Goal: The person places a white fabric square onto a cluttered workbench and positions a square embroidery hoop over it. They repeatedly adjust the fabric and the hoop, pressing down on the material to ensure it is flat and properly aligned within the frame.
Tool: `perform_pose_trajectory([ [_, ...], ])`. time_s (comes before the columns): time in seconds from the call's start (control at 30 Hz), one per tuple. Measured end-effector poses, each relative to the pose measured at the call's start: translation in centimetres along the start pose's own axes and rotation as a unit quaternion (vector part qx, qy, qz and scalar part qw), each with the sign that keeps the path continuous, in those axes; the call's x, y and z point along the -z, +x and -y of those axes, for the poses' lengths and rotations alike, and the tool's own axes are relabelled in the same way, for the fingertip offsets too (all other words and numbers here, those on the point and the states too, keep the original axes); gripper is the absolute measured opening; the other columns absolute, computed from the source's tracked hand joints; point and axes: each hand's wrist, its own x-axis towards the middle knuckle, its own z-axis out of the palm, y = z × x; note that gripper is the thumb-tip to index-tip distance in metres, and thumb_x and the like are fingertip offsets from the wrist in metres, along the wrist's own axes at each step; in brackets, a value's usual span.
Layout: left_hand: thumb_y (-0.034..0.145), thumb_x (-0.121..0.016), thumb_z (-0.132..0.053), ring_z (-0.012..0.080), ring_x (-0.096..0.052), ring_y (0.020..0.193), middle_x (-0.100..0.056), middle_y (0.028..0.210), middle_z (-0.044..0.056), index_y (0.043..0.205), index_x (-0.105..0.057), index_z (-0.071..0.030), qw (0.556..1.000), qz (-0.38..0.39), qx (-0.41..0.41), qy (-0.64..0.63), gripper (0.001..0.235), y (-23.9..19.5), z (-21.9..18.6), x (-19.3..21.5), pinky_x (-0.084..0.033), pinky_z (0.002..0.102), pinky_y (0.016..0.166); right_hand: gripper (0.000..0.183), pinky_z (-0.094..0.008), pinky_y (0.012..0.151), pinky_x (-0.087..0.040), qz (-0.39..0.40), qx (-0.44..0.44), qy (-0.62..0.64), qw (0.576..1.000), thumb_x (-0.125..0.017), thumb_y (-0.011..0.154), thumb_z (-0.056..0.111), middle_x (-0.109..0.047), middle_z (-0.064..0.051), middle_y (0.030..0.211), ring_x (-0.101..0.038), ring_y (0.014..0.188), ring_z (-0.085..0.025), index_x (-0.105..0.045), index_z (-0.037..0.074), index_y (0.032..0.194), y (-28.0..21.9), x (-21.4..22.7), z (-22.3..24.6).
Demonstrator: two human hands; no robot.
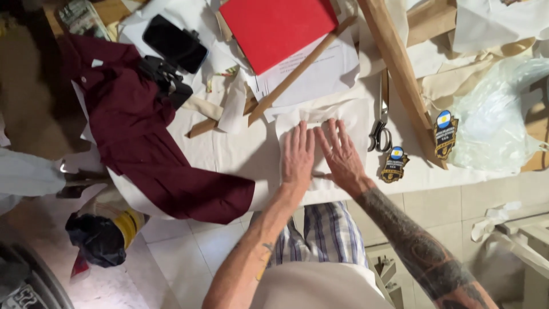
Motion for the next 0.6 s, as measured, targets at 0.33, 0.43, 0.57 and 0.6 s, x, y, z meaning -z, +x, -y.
perform_pose_trajectory([
  [0.33,0.056,-0.077,-0.016,0.0295,-0.05,0.096,-0.05,0.099,0.012,0.114,-0.046,-0.005,0.86,-0.247,0.265,-0.36,0.067,-1.7,1.5,-0.9,-0.04,0.039,0.085,0.12,-0.057,0.101,-0.021,0.035,-0.054,0.078,0.995,-0.088,0.037,0.019,-0.012,-0.026,0.143,-0.011,0.131,-0.045,-0.025,0.009,0.138,-0.8,0.8,1.5],
  [0.43,0.054,-0.075,-0.014,0.0303,-0.053,0.098,-0.051,0.104,0.01,0.115,-0.044,-0.01,0.832,-0.179,0.349,-0.393,0.069,-0.5,1.2,-0.1,-0.042,0.04,0.086,0.107,-0.054,0.1,-0.025,0.048,-0.038,0.122,0.991,-0.083,0.052,0.024,-0.018,-0.02,0.141,-0.019,0.13,-0.038,-0.022,0.015,0.14,0.3,1.4,3.1],
  [0.57,0.061,-0.073,-0.021,0.0288,-0.058,0.093,-0.056,0.1,0.006,0.109,-0.045,-0.013,0.834,-0.098,0.376,-0.391,0.057,-0.7,1.4,-2.6,-0.047,0.042,0.078,0.115,-0.056,0.1,-0.024,0.07,-0.029,0.098,0.992,-0.085,0.046,0.035,-0.007,-0.018,0.145,-0.012,0.132,-0.037,-0.02,0.018,0.14,1.1,0.6,4.1],
  [0.6,0.063,-0.073,-0.021,0.0313,-0.059,0.091,-0.057,0.096,0.008,0.104,-0.049,-0.01,0.843,-0.08,0.374,-0.379,0.049,-0.6,1.7,-2.7,-0.048,0.045,0.075,0.117,-0.057,0.099,-0.025,0.075,-0.028,0.09,0.993,-0.085,0.045,0.036,-0.006,-0.018,0.145,-0.012,0.132,-0.037,-0.019,0.018,0.14,1.2,0.8,4.2],
])
